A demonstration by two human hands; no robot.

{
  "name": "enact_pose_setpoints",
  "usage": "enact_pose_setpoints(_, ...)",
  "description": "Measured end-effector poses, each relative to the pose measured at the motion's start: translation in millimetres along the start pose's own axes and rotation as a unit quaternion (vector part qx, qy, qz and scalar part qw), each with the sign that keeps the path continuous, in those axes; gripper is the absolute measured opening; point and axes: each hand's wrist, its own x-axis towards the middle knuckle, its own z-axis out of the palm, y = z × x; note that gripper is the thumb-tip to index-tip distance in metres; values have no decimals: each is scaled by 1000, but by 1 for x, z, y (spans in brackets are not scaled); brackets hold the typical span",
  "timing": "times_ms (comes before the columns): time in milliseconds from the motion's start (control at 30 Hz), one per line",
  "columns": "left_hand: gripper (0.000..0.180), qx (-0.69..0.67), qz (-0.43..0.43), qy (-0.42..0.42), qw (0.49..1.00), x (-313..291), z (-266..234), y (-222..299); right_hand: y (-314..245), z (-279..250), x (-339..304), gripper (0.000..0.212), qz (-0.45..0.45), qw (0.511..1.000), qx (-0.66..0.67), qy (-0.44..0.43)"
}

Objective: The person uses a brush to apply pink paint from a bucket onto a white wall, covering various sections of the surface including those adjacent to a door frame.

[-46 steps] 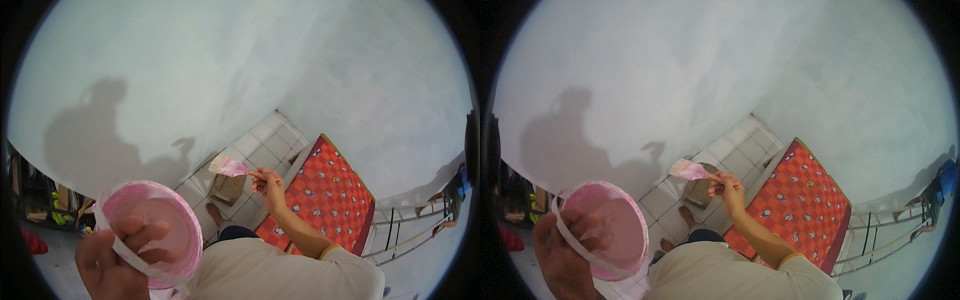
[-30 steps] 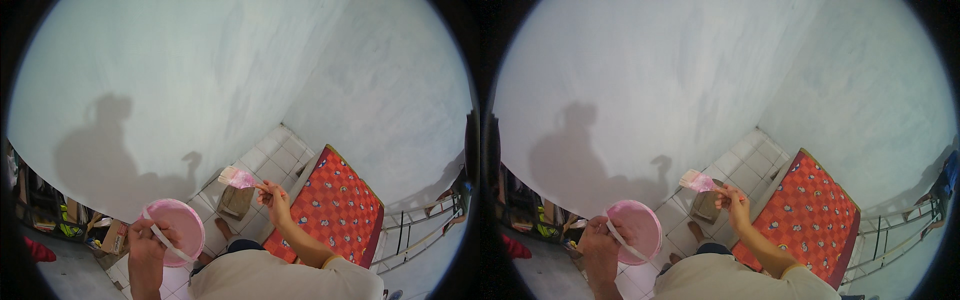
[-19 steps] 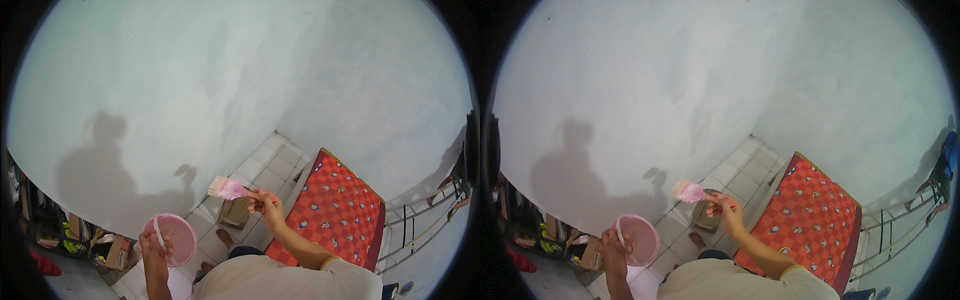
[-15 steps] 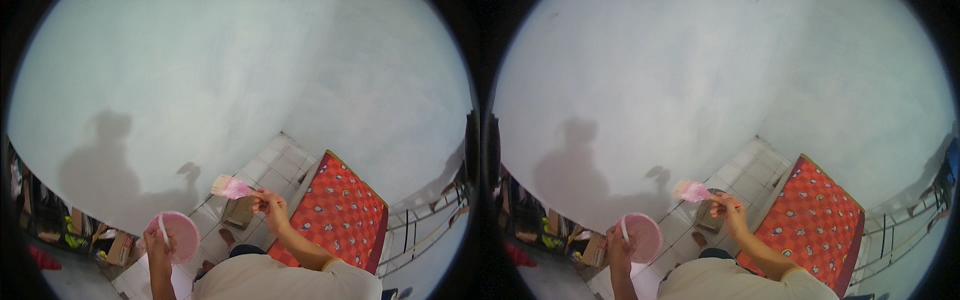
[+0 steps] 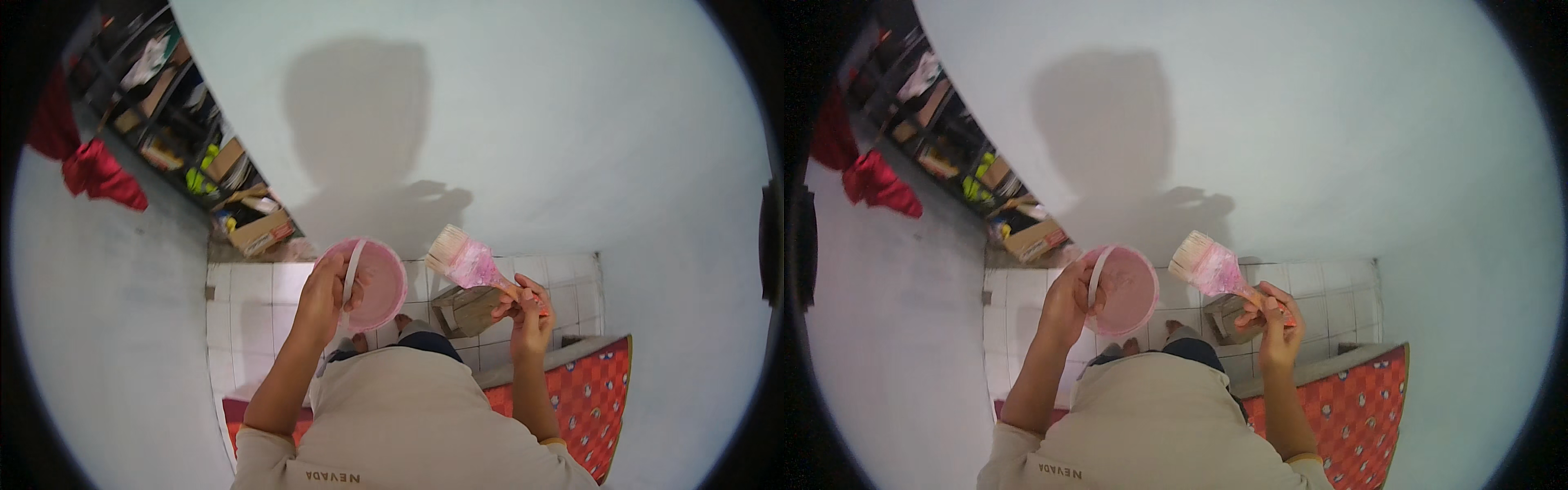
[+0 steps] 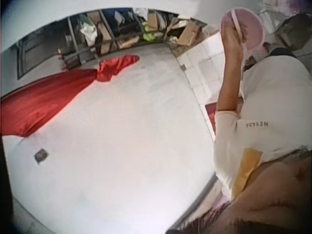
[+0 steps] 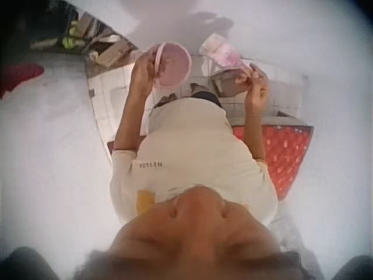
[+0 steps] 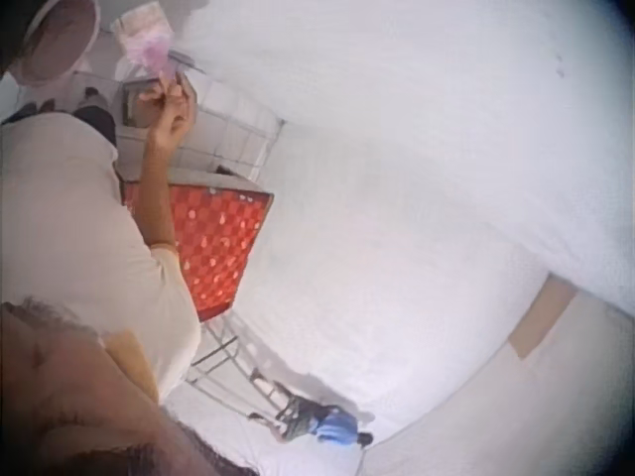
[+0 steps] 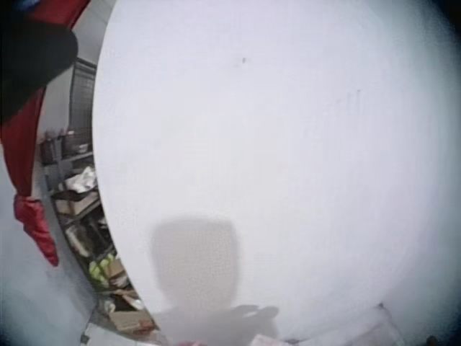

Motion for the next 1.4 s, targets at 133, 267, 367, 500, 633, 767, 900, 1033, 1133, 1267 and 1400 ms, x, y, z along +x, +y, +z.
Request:
enact_pose_setpoints(133,39,-23,43,58,997,-9,6,5,-8,12,27,34,-3,990,-69,-121)
enact_pose_setpoints(267,37,-17,89,119,989,-15,14,11,-6,30,53,27,13,975,-59,-214)
enact_pose_setpoints(367,38,-25,108,180,977,-21,24,11,-2,44,73,25,0,952,-42,-304)
enact_pose_setpoints(500,39,-30,129,237,962,-27,22,2,-6,82,91,24,-44,875,-124,-466)
enact_pose_setpoints(633,38,-73,163,305,935,-30,16,-11,28,138,93,27,-262,742,-194,-585)
enact_pose_setpoints(767,37,-128,199,360,903,-22,11,-21,78,203,77,26,-313,608,-300,-665)
enact_pose_setpoints(900,38,-135,192,380,895,-34,7,-27,157,254,47,24,-320,497,-315,-743)
enact_pose_setpoints(1033,35,-184,213,410,867,-55,-14,-34,170,298,2,20,175,518,-242,-802)
enact_pose_setpoints(1133,33,-206,215,431,852,-70,-34,-32,174,318,-32,18,231,508,-194,-807)
enact_pose_setpoints(1267,31,-255,235,445,825,-90,-63,-32,181,345,-65,16,239,488,-181,-820)
enact_pose_setpoints(1400,30,-264,234,458,816,-111,-84,-24,188,367,-91,13,257,471,-179,-824)
